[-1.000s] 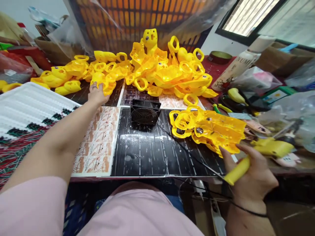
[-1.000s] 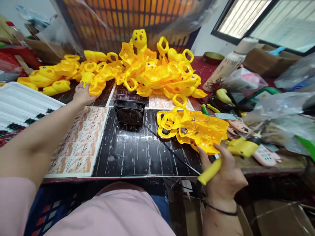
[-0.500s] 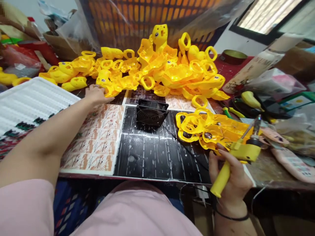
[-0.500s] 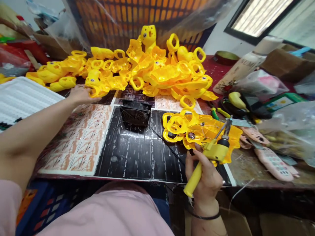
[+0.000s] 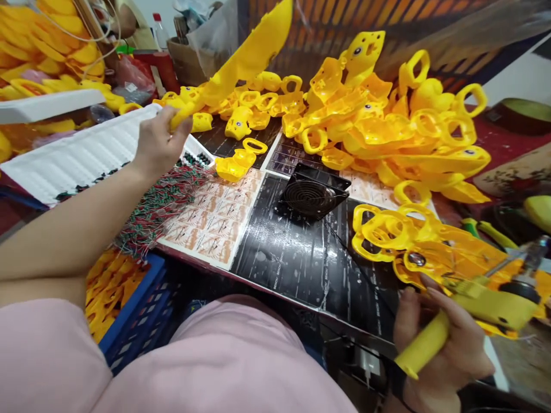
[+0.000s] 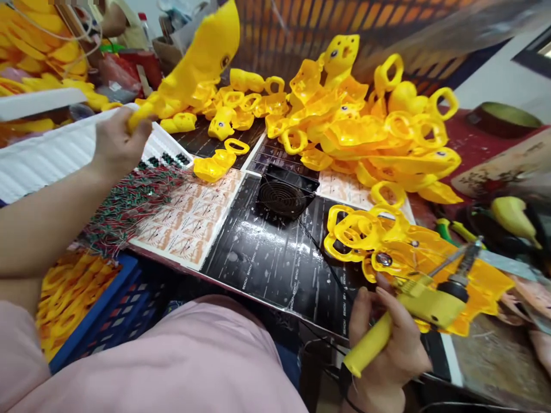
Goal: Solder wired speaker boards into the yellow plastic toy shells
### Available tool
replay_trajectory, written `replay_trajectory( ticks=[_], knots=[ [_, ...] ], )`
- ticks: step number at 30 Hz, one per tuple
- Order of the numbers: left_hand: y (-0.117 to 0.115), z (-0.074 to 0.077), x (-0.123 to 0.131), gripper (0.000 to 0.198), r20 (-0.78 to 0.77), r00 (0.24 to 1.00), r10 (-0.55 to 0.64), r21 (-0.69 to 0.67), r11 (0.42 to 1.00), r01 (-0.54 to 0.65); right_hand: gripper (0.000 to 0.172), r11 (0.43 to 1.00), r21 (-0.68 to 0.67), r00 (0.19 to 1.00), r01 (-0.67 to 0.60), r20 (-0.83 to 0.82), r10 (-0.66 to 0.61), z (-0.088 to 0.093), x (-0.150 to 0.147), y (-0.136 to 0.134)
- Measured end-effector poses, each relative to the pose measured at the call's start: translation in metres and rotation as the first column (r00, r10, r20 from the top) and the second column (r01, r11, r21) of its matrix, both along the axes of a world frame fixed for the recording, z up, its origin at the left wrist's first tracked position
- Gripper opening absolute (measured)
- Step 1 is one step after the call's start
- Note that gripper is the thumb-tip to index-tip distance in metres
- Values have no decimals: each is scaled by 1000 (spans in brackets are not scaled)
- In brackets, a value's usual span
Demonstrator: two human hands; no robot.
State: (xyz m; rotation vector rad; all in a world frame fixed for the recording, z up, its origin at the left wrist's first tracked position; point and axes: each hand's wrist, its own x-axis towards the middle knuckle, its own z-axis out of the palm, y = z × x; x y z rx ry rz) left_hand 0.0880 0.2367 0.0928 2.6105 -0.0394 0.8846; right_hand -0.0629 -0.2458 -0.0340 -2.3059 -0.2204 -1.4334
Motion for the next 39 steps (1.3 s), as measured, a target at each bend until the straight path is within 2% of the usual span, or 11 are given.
replay_trajectory(
  ticks=[2, 5, 7, 10, 14, 17, 21, 24, 28, 33, 39],
  knots=[
    [1, -12, -29, 44, 82, 970, -228, 99, 970, 220, 51, 994, 85, 998, -64, 14, 63, -1, 0, 1],
    [-24, -53, -71, 30, -17, 801, -598, 349, 747, 565, 57, 970, 160, 982, -186, -11, 190, -4, -2, 9],
    [-50, -84, -94, 21, -137, 693, -708, 437, 585, 683, 58, 949, 148, 953, -277, -82, 291, -7, -3, 20],
    [-77, -108, -113, 24, -249, 660, -708, 445, 522, 728, 60, 901, 51, 873, -430, -229, 430, -12, -3, 38],
    [-50, -76, -98, 37, -305, 775, -553, 374, 680, 631, 55, 874, -49, 831, -484, -338, 442, -20, 0, 51],
    [11, -33, -70, 28, -386, 914, -124, 400, 870, 287, 53, 888, -51, 846, -457, -333, 416, -23, 0, 51],
    [79, -6, -44, 32, -529, 812, 246, 514, 854, 76, 55, 900, -12, 860, -436, -302, 412, -23, -2, 48],
    [99, -11, -43, 37, -604, 759, 245, 439, 896, 60, 53, 906, -1, 866, -423, -295, 404, -20, -2, 49],
    [112, -16, -50, 66, -368, 910, 190, 23, 980, -196, 51, 910, -8, 873, -414, -287, 395, -16, -2, 49],
    [122, 9, -42, 84, 38, 965, 258, -413, 884, -220, 53, 927, -7, 891, -374, -281, 357, -15, -3, 46],
    [46, 45, -52, 54, 202, 977, 72, -472, 881, 33, 45, 946, -11, 915, -325, -254, 312, -5, 1, 56]
  ],
)
